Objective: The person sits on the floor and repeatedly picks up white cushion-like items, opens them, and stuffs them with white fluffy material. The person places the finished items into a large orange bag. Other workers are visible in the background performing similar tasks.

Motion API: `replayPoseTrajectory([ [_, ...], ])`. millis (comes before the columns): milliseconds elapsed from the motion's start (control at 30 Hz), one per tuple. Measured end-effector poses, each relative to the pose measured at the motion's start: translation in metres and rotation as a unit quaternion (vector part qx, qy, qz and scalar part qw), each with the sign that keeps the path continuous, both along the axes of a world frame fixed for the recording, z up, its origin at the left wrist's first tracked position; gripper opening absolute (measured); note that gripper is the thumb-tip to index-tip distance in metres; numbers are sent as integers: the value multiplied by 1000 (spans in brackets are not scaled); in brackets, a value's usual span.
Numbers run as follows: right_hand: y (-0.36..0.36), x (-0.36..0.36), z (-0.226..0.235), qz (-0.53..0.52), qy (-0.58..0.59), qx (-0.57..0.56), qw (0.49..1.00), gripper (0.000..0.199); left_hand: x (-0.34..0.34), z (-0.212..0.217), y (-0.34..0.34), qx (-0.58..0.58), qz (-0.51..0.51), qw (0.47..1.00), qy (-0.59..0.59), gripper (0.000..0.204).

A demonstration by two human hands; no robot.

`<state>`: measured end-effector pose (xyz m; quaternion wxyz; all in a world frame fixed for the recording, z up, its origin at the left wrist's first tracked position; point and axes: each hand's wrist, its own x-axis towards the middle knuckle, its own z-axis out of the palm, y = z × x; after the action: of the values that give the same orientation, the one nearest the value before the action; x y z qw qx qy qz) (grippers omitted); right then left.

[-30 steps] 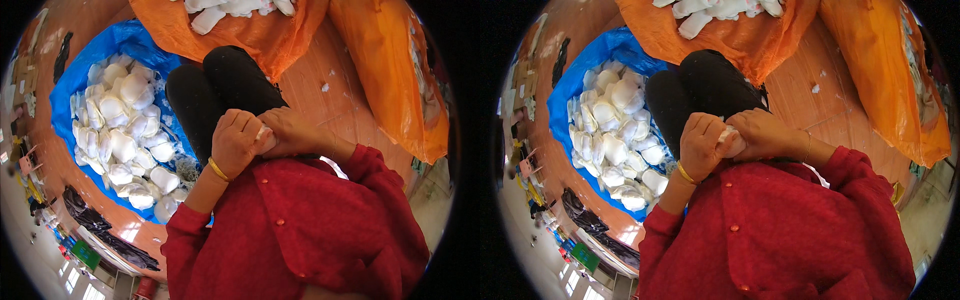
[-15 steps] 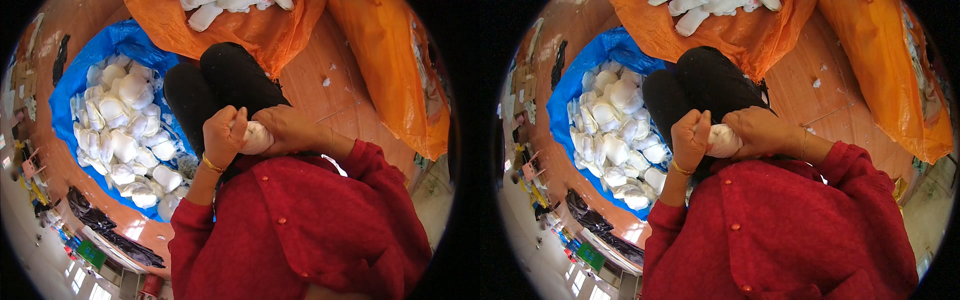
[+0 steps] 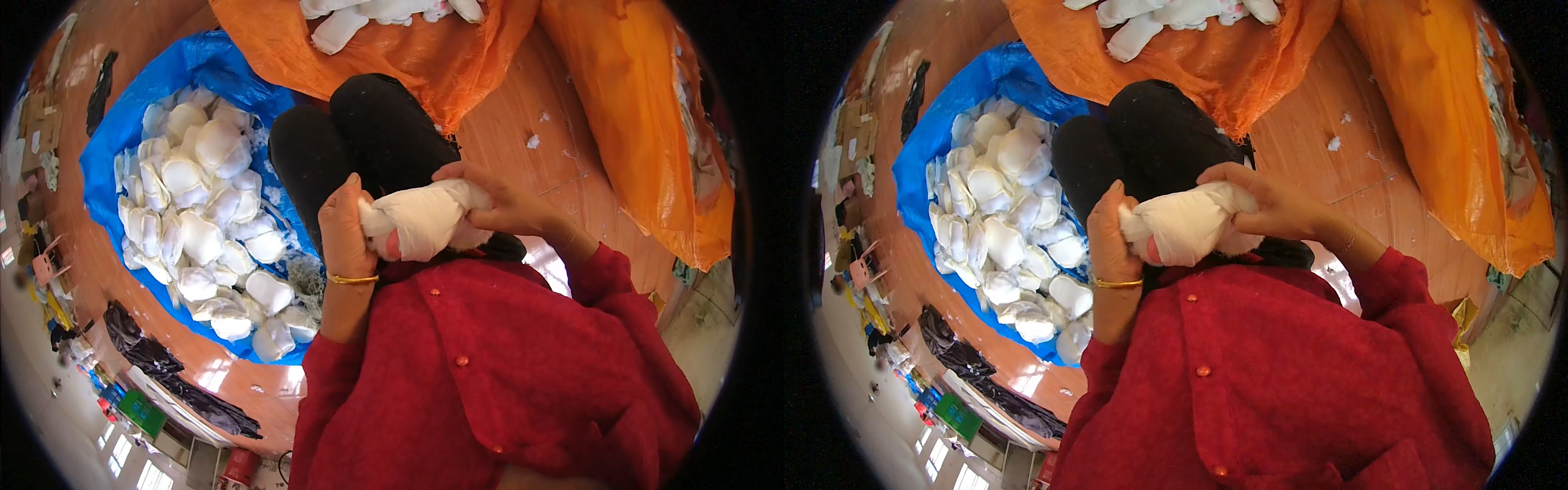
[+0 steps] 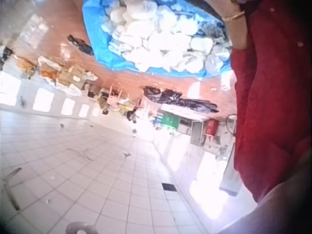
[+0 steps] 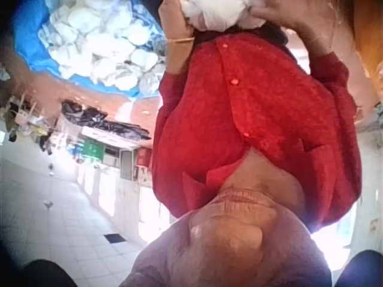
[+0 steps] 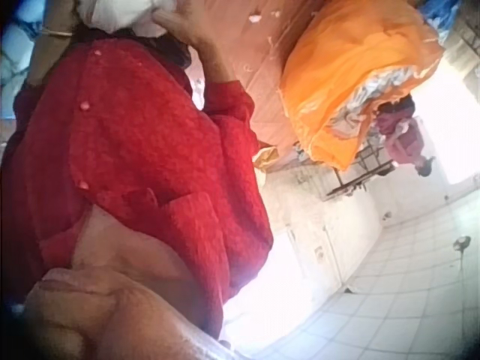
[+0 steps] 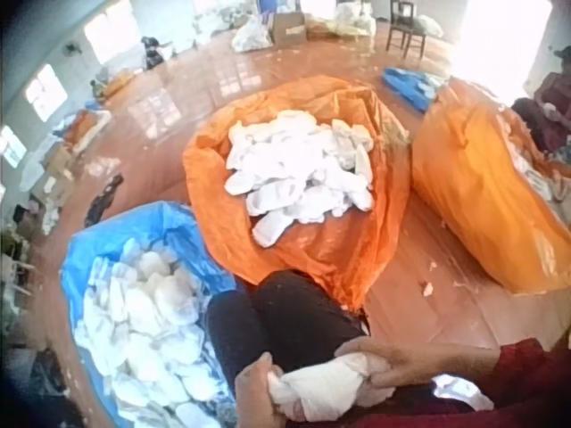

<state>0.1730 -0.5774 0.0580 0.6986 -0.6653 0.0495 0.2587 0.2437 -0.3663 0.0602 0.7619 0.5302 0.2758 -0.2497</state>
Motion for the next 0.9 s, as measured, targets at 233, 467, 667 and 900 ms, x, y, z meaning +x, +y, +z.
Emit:
replayPoseTrajectory([
  [233,16,-2,21,-151,-264,-372,877,55,6,25,9,113,-23,986,-117,34],
  [467,41,6,22,-97,-302,-421,850,42,-6,48,6,113,-91,978,-153,36],
  [667,48,12,16,-48,-207,-394,894,27,-31,62,7,82,-204,966,-139,33],
  [900,35,14,0,47,-304,-254,917,32,-41,68,15,43,-303,942,-138,28],
])
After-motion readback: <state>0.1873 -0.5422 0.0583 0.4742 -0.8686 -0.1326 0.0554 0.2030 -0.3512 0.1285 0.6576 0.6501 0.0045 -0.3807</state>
